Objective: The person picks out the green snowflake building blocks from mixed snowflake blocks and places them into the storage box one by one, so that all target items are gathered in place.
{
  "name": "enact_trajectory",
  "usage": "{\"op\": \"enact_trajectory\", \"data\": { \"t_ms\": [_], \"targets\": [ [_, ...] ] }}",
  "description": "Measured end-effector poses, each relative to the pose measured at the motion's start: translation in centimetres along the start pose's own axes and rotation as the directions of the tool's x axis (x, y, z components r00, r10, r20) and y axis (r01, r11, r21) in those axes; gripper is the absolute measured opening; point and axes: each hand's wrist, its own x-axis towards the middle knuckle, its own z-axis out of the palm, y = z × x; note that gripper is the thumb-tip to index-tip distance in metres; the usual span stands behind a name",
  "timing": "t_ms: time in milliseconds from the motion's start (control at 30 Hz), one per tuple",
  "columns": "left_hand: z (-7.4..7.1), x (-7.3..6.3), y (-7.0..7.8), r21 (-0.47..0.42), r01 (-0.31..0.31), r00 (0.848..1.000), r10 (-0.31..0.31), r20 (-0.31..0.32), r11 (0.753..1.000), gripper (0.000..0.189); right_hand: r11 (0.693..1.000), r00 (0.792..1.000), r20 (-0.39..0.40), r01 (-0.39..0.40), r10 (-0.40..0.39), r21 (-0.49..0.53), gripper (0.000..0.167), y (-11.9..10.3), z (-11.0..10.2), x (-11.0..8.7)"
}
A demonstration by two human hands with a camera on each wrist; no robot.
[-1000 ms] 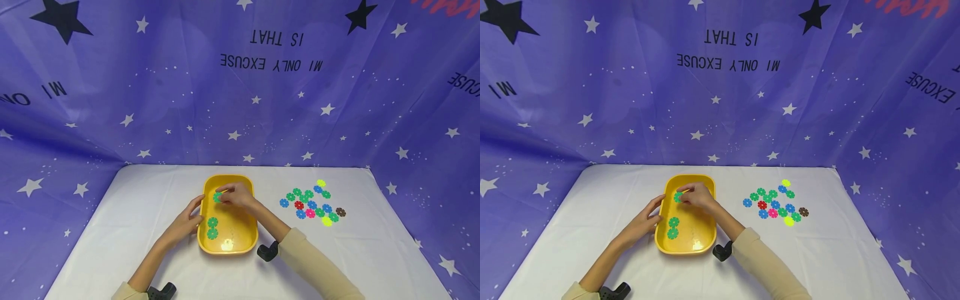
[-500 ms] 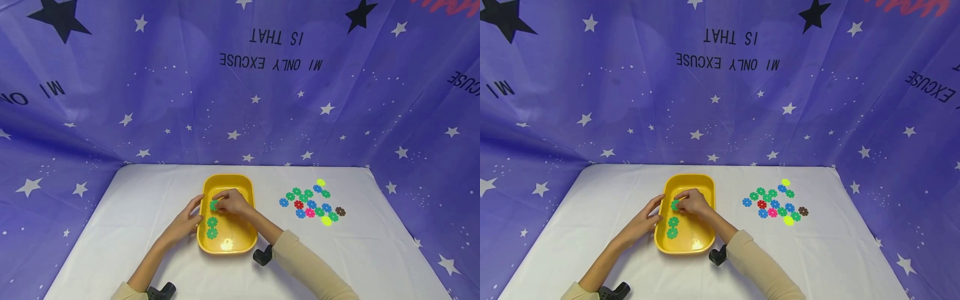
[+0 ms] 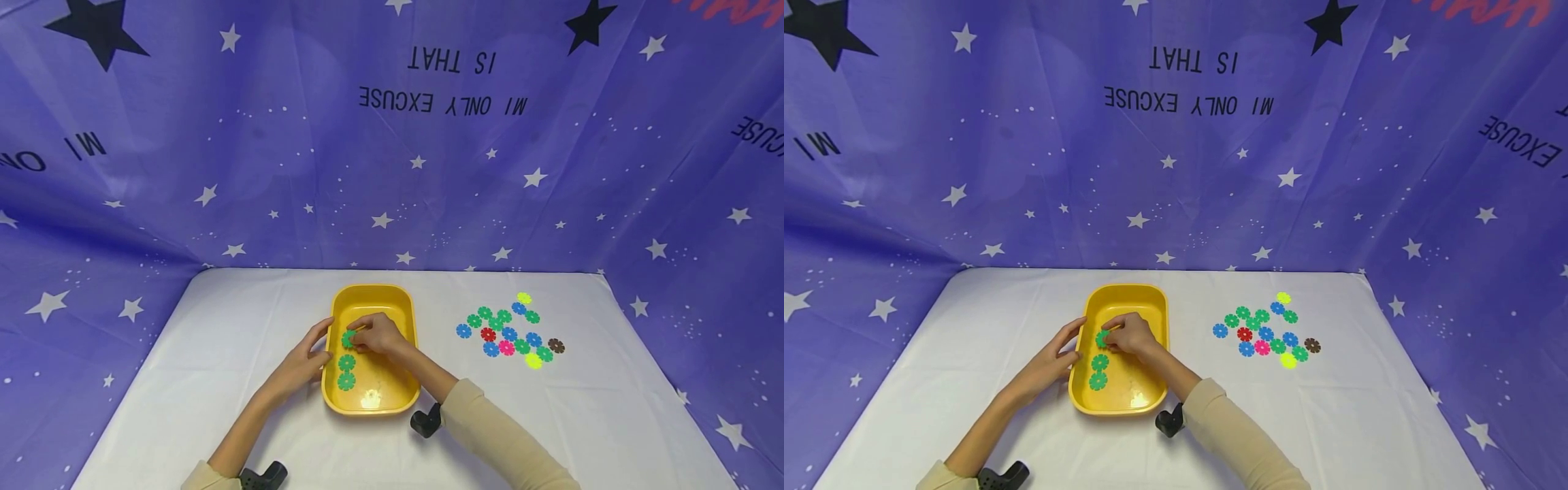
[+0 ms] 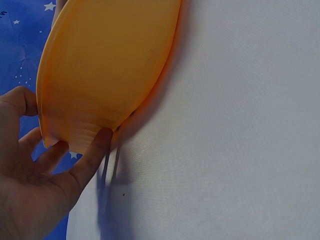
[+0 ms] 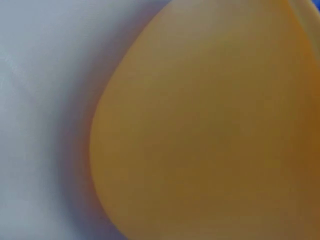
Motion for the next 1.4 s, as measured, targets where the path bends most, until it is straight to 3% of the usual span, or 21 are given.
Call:
{"op": "enact_trajectory", "data": {
  "t_ms": [1400],
  "targets": [
    [0.12,0.01,-0.01,-0.031,-0.002,1.0,0.003,0.007,1.0,0.07,0.993,0.998,-0.039,0.038,-0.043,-0.111,0.019,0.52,0.95,-0.19]
  ]
}}
